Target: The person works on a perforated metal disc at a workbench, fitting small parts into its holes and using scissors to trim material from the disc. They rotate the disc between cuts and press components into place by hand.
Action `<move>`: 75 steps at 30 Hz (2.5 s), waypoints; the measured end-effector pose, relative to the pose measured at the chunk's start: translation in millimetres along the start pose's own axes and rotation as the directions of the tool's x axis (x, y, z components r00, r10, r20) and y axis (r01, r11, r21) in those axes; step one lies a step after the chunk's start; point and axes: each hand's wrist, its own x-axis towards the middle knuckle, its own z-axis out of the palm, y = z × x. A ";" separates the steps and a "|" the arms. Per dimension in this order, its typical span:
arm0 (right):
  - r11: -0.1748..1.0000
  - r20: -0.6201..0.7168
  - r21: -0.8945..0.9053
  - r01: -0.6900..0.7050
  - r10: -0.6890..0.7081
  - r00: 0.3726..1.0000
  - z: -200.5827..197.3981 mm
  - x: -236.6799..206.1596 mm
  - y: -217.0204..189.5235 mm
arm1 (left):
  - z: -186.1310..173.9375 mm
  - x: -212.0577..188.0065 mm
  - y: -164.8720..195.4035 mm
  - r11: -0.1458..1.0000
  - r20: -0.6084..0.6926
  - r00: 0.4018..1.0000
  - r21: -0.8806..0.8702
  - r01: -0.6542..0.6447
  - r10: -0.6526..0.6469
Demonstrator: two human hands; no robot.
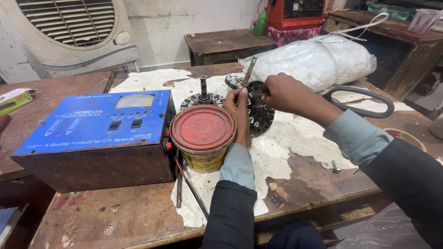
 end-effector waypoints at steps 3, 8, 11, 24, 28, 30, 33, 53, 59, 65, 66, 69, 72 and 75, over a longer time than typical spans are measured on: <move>0.999 0.027 -0.034 -0.025 0.026 0.999 -1.1 -0.6 -2.2 | 0.5 0.4 -2.0 0.998 0.024 0.999 -0.062 -0.026 0.028; 0.990 -0.039 -0.133 0.040 -0.045 0.998 -2.0 -9.8 -7.1 | 1.4 3.5 -7.1 0.998 0.018 0.998 -0.033 -0.055 0.055; 0.990 -0.052 -0.128 0.051 -0.058 0.997 -3.3 -11.7 -8.0 | 3.1 4.7 -7.1 0.998 0.014 0.999 -0.032 -0.049 0.050; 0.943 -0.154 -0.253 0.214 -0.258 0.954 9.4 -16.4 -0.6 | 8.2 8.2 -15.0 0.998 0.008 0.999 -0.050 -0.035 0.036; 0.925 -0.156 -0.279 0.257 -0.308 0.938 10.4 -16.0 -3.9 | 8.9 10.5 -19.5 0.998 0.010 0.999 -0.048 -0.036 0.036; 0.928 -0.143 -0.286 0.240 -0.289 0.947 10.1 -16.7 -5.0 | 8.5 10.3 -20.2 0.998 0.008 0.999 -0.051 -0.048 0.048; 0.933 -0.104 -0.287 0.217 -0.255 0.961 9.5 -17.5 -6.3 | 8.9 9.4 -20.2 0.999 0.002 1.000 -0.046 -0.012 0.012; 0.827 -0.182 -0.412 0.383 -0.486 0.855 24.9 -24.2 -5.5 | 9.0 11.6 -19.0 0.997 -0.021 0.997 -0.031 -0.074 0.073; 0.865 -0.195 -0.361 0.347 -0.435 0.879 16.8 -24.3 -2.1 | 9.5 7.6 -11.6 0.999 -0.009 0.999 -0.014 -0.050 0.050; 0.938 -0.118 -0.315 0.144 -0.189 0.975 1.4 -27.3 2.5 | 6.0 0.0 0.2 0.997 0.018 0.999 -0.068 -0.036 0.037; 0.942 -0.128 -0.306 0.138 -0.184 0.975 -0.7 -27.3 4.8 | 7.1 -0.6 1.4 0.994 0.023 0.999 -0.103 -0.032 0.035; 0.986 -0.097 -0.150 0.066 -0.081 0.992 -3.0 -21.4 10.9 | 5.6 0.1 3.6 0.999 0.005 0.999 0.007 -0.054 0.054; 0.973 0.050 0.203 -0.108 0.100 0.994 -2.5 -19.4 22.7 | 5.2 -0.8 6.6 0.999 0.014 1.000 0.048 0.004 -0.005; 0.893 0.178 0.370 -0.255 0.201 0.963 -5.0 -21.9 49.8 | 5.1 -3.1 8.7 0.991 -0.018 0.995 0.093 -0.097 0.099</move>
